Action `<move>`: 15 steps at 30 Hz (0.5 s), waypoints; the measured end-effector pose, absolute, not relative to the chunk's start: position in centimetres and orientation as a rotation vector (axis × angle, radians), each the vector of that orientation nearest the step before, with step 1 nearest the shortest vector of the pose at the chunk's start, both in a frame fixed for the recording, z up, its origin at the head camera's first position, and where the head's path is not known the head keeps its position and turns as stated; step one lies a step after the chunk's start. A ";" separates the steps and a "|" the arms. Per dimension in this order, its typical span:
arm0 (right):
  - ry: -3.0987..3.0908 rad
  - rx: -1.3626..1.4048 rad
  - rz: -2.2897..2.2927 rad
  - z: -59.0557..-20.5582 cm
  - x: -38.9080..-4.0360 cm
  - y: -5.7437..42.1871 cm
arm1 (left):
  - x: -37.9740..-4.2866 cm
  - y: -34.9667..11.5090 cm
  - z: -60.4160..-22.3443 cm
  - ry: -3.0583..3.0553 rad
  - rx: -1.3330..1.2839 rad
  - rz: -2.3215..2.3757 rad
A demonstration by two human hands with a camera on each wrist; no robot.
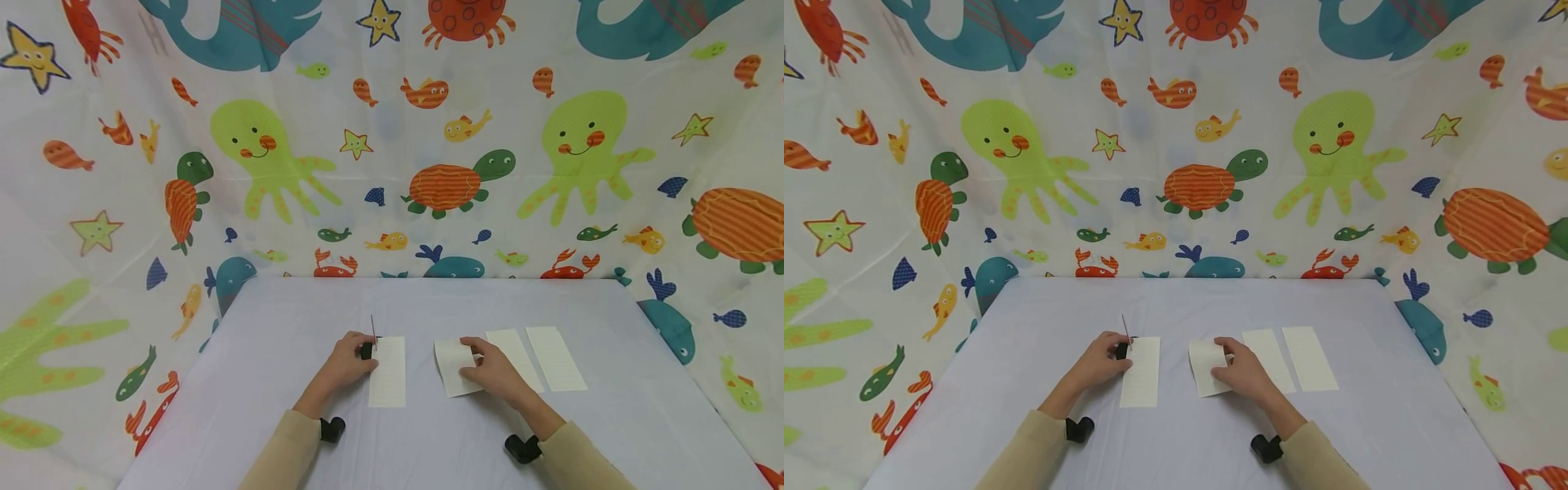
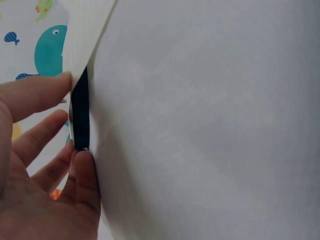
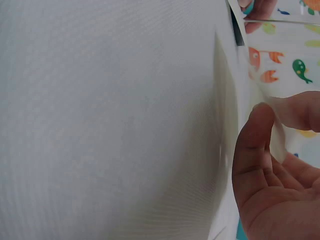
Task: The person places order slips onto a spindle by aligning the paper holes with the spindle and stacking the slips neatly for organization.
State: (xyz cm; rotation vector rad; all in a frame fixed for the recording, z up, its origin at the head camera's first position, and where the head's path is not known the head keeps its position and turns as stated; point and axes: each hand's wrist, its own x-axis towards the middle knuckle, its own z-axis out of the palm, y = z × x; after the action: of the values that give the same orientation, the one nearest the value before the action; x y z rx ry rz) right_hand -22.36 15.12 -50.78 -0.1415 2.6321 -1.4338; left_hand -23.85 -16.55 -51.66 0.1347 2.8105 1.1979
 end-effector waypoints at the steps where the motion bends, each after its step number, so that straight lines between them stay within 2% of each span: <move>1: 2.629 -0.141 -1.439 -50.7 -22.3 15.0 | -23.8 -16.6 -51.7 2.811 0.139 1.204; 15: 2.716 -0.132 -1.450 -51.3 -22.0 14.8 | -24.1 -16.6 -52.0 2.796 0.103 1.186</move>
State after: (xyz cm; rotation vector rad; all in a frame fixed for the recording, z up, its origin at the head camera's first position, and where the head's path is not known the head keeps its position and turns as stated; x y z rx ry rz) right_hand -22.04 14.78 -51.32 -0.1319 2.7157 -1.4501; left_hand -24.11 -16.63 -52.00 0.1028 2.7965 1.1859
